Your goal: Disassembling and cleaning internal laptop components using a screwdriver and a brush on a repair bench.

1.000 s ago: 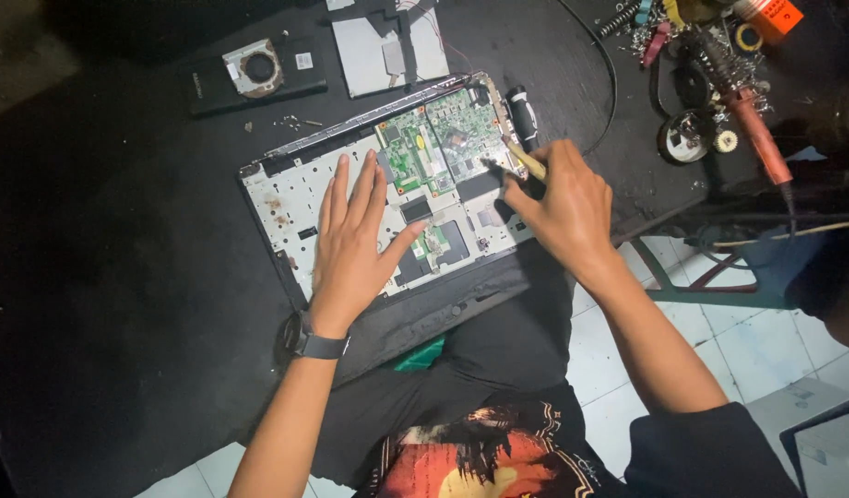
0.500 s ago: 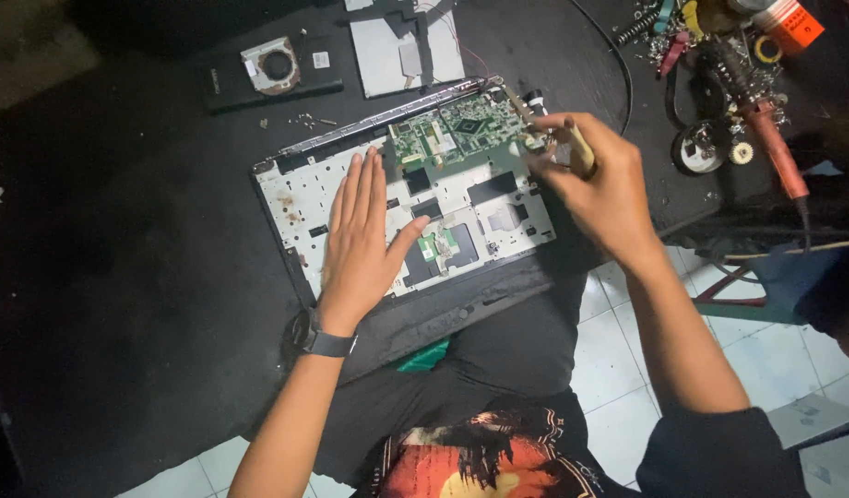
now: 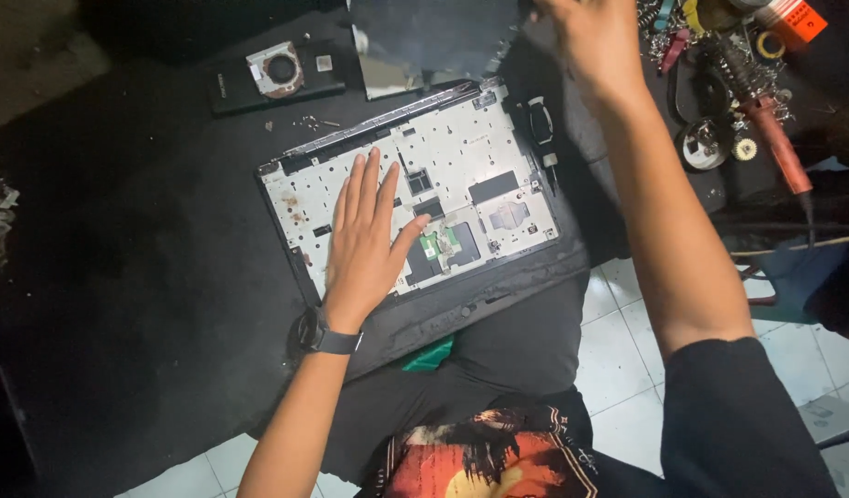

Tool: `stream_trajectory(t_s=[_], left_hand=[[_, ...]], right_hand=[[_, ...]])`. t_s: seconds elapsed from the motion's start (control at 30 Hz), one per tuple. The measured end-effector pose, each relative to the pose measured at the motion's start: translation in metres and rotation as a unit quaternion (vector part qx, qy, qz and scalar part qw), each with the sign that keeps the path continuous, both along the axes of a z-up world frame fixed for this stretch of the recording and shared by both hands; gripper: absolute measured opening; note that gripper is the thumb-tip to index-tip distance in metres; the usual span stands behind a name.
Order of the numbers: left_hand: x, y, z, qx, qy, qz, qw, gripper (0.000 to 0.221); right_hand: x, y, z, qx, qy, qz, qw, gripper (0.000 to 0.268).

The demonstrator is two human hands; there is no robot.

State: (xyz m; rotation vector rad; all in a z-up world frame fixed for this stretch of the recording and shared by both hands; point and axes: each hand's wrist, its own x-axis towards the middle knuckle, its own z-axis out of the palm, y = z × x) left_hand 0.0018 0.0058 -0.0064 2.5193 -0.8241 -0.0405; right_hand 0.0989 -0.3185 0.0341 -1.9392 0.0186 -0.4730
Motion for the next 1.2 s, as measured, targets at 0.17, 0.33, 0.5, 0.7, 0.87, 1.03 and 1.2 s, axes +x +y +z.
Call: stream_trajectory(t_s=[0.17, 0.33, 0.5, 0.7, 0.87, 1.03, 1.2], left_hand=[[-0.001, -0.007, 0.012, -0.020, 0.064, 0.030, 0.997, 0.069], [-0.001, -0.006, 0.012, -0.029, 0.063, 0.031, 0.997, 0.067], [0.000, -0.006, 0.010, -0.030, 0.061, 0.031, 0.997, 0.067], [0.000, -0.006, 0.009, -0.028, 0.057, 0.030, 0.998, 0.067], [-0.001, -0.003, 0.004, -0.026, 0.045, 0.029, 0.998, 0.067], [0.002, 0.002, 0.000, -0.061, 0.020, 0.002, 0.998, 0.066], [0.003, 0.007, 0.014, -0.206, 0.122, 0.011, 0.971, 0.049]], right_hand=[[0.017, -0.001, -0.008, 0.091, 0.115, -0.054, 0.988, 0.011], [0.020, 0.001, -0.010, 0.106, 0.134, -0.052, 0.984, 0.011], [0.020, 0.002, -0.011, 0.116, 0.150, -0.053, 0.980, 0.013], [0.014, -0.001, -0.011, 0.128, 0.171, -0.058, 0.975, 0.018], [0.009, 0.000, -0.011, 0.135, 0.187, -0.058, 0.971, 0.023], [-0.034, 0.034, 0.028, 0.088, 0.103, 0.029, 0.990, 0.030], [-0.063, 0.028, -0.007, -0.165, -0.008, 0.058, 0.985, 0.027]])
